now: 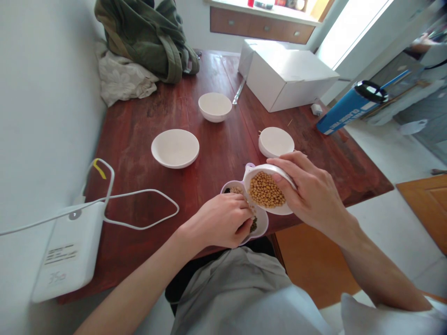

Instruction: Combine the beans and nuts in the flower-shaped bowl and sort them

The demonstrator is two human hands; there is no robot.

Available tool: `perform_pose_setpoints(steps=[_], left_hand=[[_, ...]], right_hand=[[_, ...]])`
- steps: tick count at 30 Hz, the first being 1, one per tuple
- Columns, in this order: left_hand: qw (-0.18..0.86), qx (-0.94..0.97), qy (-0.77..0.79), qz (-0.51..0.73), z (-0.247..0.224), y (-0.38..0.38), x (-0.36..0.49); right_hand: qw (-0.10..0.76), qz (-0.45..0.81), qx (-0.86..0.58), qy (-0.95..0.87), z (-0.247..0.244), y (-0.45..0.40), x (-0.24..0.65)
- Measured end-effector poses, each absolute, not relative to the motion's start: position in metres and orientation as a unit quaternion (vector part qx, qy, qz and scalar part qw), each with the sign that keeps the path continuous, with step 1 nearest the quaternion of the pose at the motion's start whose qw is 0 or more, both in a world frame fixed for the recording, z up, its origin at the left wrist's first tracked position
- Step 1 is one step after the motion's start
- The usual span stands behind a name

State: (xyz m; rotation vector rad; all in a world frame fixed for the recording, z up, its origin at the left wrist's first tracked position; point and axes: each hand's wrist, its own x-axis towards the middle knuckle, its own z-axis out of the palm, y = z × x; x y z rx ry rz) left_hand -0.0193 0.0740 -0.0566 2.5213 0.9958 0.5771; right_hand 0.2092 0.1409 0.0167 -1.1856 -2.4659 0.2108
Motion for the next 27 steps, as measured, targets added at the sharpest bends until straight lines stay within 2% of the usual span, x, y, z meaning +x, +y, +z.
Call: perform_pose_setpoints(steps=[27], left_hand=[[0.173,0.9,0.343,0.204,-0.0568,0.0748,-0.0204]], right_hand=[[0.177,0.0,-0.407,-0.896,0.0201,0.1381,0.2078]])
